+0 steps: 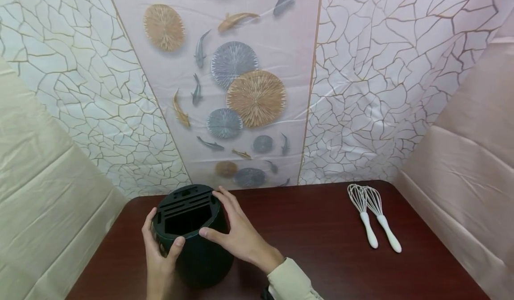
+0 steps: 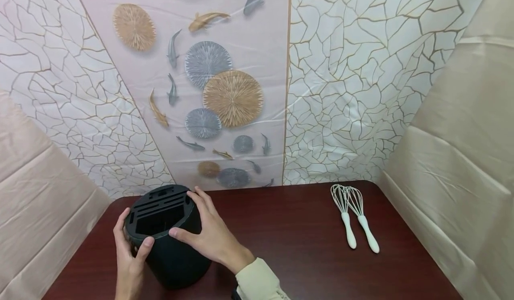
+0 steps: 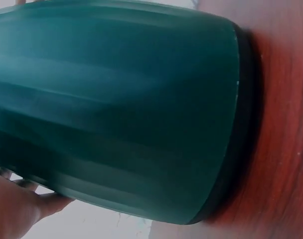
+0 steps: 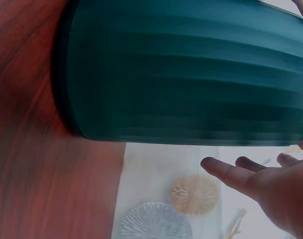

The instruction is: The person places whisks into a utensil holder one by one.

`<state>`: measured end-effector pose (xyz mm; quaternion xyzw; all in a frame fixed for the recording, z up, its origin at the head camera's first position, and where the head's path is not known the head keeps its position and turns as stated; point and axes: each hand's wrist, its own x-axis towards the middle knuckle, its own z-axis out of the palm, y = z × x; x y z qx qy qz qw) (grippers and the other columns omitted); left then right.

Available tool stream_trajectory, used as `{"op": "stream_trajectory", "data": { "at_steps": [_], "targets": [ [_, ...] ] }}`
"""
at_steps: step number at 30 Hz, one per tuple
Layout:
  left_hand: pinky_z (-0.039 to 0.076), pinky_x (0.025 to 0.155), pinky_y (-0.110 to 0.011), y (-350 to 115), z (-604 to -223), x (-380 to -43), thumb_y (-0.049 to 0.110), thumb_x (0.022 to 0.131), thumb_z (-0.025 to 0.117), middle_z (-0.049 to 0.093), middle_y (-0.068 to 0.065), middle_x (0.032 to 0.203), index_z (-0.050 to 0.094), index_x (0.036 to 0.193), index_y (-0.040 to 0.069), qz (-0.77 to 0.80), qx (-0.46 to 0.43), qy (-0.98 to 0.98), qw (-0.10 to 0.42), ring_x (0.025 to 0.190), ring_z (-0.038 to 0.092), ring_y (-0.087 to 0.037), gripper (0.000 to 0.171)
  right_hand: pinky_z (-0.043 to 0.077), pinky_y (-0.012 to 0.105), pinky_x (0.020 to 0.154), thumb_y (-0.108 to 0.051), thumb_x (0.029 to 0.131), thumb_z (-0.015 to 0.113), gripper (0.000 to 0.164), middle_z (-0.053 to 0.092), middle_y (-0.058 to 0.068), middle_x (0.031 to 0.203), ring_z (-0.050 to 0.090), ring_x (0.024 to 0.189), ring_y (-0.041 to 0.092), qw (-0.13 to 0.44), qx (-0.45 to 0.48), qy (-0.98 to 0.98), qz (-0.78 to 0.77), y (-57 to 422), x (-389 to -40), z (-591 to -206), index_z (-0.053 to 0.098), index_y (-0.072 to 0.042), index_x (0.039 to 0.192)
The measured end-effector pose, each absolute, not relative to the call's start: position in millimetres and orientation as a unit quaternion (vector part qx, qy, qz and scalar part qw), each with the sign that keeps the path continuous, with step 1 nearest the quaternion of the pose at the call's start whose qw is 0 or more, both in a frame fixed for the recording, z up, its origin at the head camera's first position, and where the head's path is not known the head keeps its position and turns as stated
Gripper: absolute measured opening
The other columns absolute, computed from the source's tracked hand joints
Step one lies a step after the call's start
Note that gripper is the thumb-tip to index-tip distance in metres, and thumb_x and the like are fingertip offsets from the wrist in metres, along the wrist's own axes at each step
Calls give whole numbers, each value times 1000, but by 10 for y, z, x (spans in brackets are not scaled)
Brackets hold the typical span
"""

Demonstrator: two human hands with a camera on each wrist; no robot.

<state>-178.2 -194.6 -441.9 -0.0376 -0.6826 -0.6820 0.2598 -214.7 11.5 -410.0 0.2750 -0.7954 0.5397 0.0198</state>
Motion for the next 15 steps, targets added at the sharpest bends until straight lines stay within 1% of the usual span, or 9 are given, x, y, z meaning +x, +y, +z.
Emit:
{"op": "stream_trajectory", "data": {
  "at_steps": [6,11,15],
  "targets": [
    [46,100,-13,-1932,-4450,-1803,6,100,58,32,-6,162,20,167,32,-689,-56,-674,261,137,44,-21,81,30,66,118,-63,99,61,83,6,-20,174,19,160,24,22,276,-785,554,54,-2152,-4170,22,-38,167],
    [42,103,-15,-1919,-4454,-1799,6,100,57,31,-4,164,20,167,33,-691,-59,-670,264,140,41,-21,81,29,68,118,-64,96,64,85,8,-22,174,19,161,23,31,269,-778,567,6,-2155,-4205,23,-39,167],
    [42,104,-15,-1914,-4449,-1811,8,101,57,30,-1,165,19,167,36,-691,-57,-674,256,142,39,-21,81,28,69,118,-60,97,66,84,9,-21,174,18,161,23,45,267,-772,575,-8,-2171,-4215,26,-37,167]
  ]
}}
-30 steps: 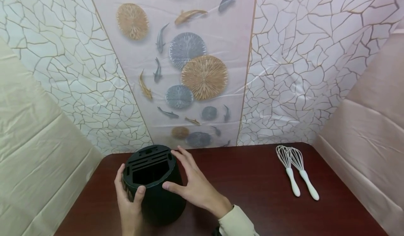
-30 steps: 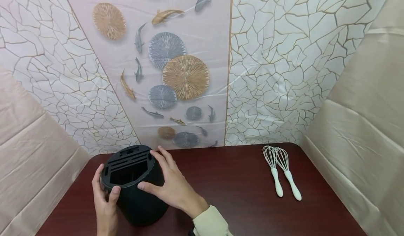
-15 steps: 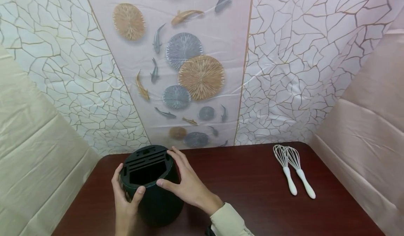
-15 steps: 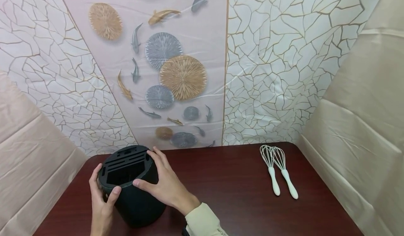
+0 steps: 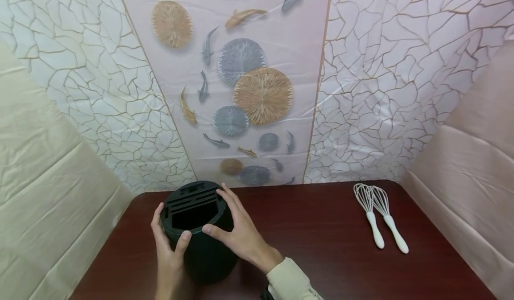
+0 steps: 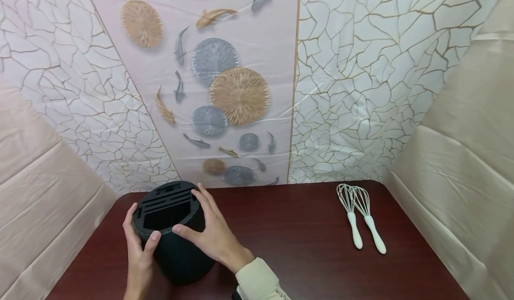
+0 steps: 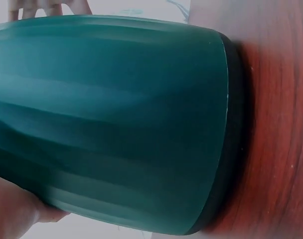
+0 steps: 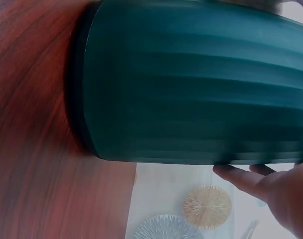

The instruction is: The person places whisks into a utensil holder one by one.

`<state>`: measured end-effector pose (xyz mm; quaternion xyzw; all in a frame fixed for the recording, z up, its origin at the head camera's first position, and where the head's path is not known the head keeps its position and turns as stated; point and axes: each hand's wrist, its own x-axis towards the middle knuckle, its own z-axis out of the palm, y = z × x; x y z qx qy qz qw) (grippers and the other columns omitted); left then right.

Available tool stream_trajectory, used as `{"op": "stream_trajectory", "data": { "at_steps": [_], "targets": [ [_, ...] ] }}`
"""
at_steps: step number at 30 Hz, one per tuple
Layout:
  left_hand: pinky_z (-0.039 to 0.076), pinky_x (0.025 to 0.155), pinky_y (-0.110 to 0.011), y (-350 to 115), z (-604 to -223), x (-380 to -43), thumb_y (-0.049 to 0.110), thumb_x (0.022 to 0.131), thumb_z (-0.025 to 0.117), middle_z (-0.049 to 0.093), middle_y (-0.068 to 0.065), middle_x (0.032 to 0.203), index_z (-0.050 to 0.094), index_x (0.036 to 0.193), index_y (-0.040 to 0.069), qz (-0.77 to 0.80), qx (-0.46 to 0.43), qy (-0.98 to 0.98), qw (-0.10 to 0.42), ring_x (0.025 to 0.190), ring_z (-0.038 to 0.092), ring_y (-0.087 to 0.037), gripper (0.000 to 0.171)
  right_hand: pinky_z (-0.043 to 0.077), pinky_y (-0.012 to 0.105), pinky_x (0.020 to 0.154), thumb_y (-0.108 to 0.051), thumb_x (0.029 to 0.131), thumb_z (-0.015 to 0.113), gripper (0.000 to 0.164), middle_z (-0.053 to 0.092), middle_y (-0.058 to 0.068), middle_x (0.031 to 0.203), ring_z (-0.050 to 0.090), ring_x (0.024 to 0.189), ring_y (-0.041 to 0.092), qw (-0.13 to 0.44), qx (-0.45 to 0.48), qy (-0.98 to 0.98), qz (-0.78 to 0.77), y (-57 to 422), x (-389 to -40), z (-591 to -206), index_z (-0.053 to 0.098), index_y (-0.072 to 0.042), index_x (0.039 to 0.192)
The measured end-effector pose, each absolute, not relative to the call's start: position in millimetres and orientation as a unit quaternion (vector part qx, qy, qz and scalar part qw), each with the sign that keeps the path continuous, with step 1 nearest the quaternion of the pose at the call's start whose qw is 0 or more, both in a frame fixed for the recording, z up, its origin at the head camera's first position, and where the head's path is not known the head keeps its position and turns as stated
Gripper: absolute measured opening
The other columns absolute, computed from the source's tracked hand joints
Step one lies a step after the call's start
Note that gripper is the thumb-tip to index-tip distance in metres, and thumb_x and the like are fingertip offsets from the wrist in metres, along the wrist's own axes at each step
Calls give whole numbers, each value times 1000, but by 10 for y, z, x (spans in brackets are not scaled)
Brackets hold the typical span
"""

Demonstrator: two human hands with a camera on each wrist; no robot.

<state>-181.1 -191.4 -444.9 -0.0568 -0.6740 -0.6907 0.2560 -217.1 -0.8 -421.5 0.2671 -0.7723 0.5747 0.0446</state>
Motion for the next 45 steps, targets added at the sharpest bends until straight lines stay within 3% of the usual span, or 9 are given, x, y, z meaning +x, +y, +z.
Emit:
{"op": "stream_trajectory", "data": {
  "at_steps": [8,20,24,28,38,41,45],
  "targets": [
    [45,100,-13,-1883,-4447,-1834,10,100,62,32,1,164,21,166,38,-668,-47,-698,255,140,42,-20,83,26,66,120,-56,99,66,80,7,-24,173,15,161,18,49,271,-775,568,30,-2199,-4215,28,-35,166],
    [45,102,-17,-1626,-4476,-2102,12,95,72,37,0,164,24,166,36,-652,-84,-709,257,142,47,-22,89,23,68,121,-47,104,61,75,5,-9,177,11,162,27,97,266,-778,560,230,-2411,-4239,28,-21,166],
    [45,111,-37,-1522,-4473,-2219,20,94,74,36,-1,165,24,165,38,-638,-92,-723,247,145,45,-24,89,22,71,120,-34,106,61,72,4,-2,178,11,162,31,106,255,-783,558,350,-2484,-4232,27,-19,166],
    [33,117,-65,-1423,-4479,-2313,29,94,75,29,0,169,23,165,40,-635,-99,-730,234,152,36,-26,89,21,71,120,-33,106,62,70,4,-3,178,10,162,32,105,241,-791,553,473,-2555,-4221,27,-20,166],
    [30,118,-66,-1174,-4341,-2681,45,93,77,34,1,168,22,167,33,-620,-100,-748,215,151,38,-26,93,18,69,122,-37,107,58,69,4,3,178,8,162,31,125,234,-800,537,755,-2899,-4135,27,-19,166],
    [29,119,-66,-1114,-4283,-2826,49,92,76,32,2,168,20,168,27,-612,-113,-753,213,152,36,-25,97,17,69,122,-43,106,57,71,3,-2,178,8,162,29,132,223,-805,533,817,-2999,-4074,26,-20,166],
    [26,120,-66,-1019,-4234,-2957,54,92,75,27,5,170,17,168,28,-610,-121,-757,201,154,32,-23,100,15,69,123,-46,107,56,72,1,-7,177,8,162,29,132,214,-811,529,920,-3092,-4008,25,-20,166]
  ]
}}
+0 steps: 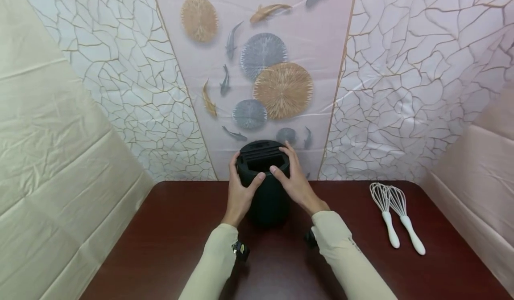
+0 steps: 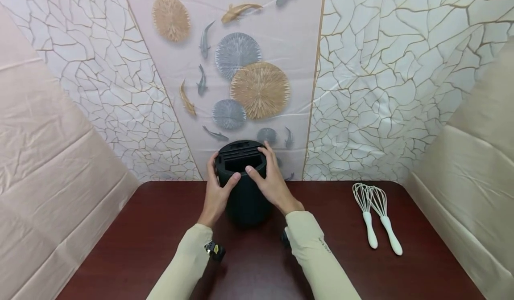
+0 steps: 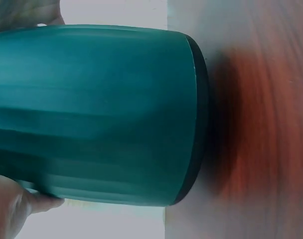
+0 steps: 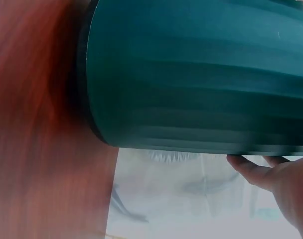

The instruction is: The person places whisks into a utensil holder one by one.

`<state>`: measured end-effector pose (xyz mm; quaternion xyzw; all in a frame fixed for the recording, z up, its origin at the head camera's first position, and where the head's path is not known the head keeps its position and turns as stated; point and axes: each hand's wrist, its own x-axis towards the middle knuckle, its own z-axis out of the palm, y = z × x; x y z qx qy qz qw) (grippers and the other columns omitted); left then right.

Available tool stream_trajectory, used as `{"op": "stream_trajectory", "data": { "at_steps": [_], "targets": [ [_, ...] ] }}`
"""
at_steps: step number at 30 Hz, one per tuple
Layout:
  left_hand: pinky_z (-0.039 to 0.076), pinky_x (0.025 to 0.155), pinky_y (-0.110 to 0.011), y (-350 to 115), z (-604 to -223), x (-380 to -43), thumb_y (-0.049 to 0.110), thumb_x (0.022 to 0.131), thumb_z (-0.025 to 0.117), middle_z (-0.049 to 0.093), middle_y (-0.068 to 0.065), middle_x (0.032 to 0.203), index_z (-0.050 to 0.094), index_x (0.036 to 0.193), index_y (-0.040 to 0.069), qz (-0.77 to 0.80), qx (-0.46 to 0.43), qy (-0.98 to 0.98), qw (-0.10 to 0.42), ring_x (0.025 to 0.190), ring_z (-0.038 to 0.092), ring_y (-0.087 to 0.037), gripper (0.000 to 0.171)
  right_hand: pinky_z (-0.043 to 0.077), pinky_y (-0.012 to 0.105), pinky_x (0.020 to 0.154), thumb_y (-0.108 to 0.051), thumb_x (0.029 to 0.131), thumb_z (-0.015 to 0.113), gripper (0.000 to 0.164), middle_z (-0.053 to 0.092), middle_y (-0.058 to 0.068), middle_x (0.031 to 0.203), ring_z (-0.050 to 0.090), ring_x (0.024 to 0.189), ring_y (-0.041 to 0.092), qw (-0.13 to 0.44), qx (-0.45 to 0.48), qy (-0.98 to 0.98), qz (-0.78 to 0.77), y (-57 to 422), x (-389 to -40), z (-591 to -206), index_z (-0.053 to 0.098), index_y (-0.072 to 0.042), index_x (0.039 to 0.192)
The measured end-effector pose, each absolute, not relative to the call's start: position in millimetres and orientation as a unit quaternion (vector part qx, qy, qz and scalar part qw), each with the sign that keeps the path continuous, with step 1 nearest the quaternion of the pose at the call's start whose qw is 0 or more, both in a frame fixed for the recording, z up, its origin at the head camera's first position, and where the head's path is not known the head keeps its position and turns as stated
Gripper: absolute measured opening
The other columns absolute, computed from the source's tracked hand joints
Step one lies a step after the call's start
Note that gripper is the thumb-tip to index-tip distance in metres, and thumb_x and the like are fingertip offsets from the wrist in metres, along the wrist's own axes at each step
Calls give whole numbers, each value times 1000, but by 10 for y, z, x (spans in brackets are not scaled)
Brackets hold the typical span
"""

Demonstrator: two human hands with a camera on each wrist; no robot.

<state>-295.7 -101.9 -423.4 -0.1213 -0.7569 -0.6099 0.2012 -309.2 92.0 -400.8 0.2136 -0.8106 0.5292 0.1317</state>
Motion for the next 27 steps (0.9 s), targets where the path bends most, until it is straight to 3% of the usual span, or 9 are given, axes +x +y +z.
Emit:
{"op": "stream_trajectory", "data": {
  "at_steps": [12,27],
  "targets": [
    [24,122,-63,-806,-4087,-3247,60,89,76,22,3,172,15,169,29,-615,-129,-758,175,155,28,-24,105,10,67,124,-40,109,53,69,0,0,177,1,162,29,136,201,-800,549,1136,-3354,-3898,22,-19,167],
    [26,123,-58,-760,-4138,-3417,56,94,71,24,3,172,17,169,31,-600,-159,-772,136,155,29,-23,96,14,65,124,-53,105,56,78,2,-2,177,7,162,28,162,151,-815,536,1162,-3358,-4015,21,-17,166]
  ]
}}
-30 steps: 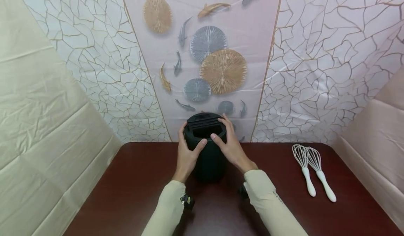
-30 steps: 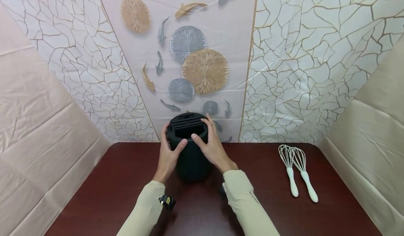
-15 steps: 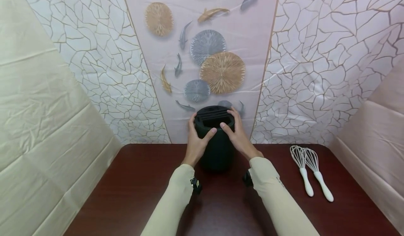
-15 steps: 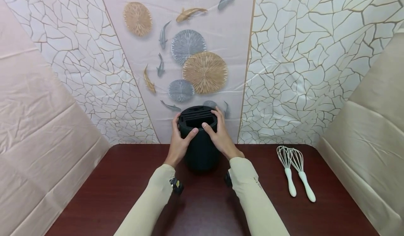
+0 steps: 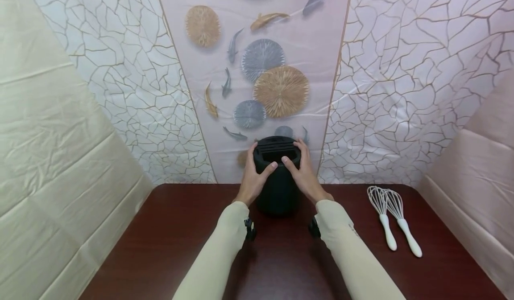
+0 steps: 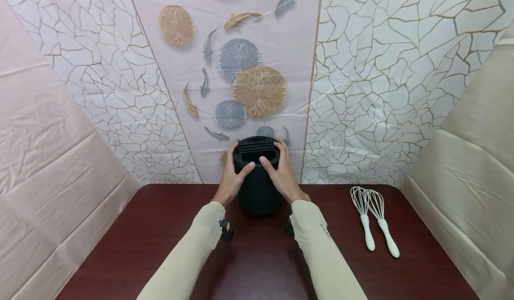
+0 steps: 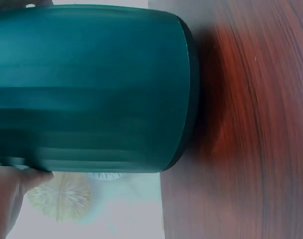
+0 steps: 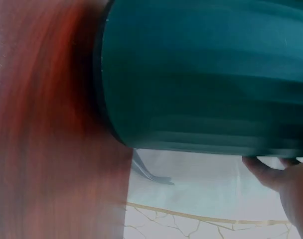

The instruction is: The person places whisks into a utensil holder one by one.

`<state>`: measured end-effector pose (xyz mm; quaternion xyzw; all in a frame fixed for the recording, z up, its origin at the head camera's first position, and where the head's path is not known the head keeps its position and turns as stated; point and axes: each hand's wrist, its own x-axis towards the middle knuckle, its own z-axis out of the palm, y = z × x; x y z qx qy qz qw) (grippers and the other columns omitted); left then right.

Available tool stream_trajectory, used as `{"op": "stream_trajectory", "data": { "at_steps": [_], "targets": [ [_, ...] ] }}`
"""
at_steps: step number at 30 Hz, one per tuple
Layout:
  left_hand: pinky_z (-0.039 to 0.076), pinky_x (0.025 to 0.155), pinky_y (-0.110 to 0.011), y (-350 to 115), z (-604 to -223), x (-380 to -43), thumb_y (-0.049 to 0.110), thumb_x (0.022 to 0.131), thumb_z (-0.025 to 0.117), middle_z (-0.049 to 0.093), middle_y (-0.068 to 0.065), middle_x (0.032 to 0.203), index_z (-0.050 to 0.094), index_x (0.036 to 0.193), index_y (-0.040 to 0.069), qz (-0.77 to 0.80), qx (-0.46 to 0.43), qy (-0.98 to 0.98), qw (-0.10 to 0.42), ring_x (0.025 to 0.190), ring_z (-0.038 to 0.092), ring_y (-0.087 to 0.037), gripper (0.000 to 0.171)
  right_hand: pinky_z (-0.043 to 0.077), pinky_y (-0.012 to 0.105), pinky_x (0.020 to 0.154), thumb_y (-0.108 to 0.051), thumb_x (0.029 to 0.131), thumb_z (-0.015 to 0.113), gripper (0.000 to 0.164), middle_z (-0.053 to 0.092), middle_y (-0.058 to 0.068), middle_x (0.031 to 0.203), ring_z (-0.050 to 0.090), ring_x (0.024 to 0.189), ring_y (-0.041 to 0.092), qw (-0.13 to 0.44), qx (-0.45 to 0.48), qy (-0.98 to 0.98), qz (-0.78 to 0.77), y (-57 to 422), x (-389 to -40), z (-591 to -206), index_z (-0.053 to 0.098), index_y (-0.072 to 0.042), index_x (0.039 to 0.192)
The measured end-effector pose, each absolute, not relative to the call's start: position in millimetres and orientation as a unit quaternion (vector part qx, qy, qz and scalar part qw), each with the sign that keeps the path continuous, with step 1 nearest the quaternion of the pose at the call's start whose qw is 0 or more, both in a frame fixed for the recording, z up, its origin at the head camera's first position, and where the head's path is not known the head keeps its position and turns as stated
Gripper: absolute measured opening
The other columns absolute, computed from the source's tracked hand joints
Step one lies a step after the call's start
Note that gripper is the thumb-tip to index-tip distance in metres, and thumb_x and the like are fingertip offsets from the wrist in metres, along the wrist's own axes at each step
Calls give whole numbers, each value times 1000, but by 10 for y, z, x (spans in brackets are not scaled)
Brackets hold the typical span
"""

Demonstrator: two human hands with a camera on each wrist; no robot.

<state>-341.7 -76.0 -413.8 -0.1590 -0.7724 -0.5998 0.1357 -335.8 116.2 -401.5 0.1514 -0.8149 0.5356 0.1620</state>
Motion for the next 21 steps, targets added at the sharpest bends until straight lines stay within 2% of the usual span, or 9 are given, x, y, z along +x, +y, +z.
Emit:
{"op": "stream_trajectory", "data": {
  "at_steps": [4,10,16,21],
  "targets": [
    [27,123,-56,-765,-4192,-3476,54,96,68,25,2,171,18,169,29,-603,-181,-767,123,155,30,-22,92,17,66,123,-56,104,57,82,1,-1,177,9,162,30,177,144,-817,529,1155,-3311,-4116,21,-17,166],
    [24,123,-60,-828,-4276,-3474,50,101,62,24,2,172,18,169,30,-605,-199,-764,107,157,26,-22,83,23,67,121,-59,102,58,83,6,3,177,17,160,34,199,130,-833,500,1112,-3247,-4189,25,-15,165],
    [21,123,-63,-859,-4295,-3515,53,101,61,24,5,171,22,167,34,-595,-205,-770,107,158,23,-22,79,26,65,121,-60,103,55,79,9,1,176,22,158,33,208,117,-833,500,1104,-3250,-4216,30,-17,164],
    [21,123,-63,-871,-4283,-3534,51,100,63,24,3,171,26,166,31,-574,-214,-780,126,158,23,-23,79,27,66,120,-58,104,56,75,11,-2,176,23,158,32,214,119,-829,502,1127,-3257,-4261,32,-19,163]
  ]
}}
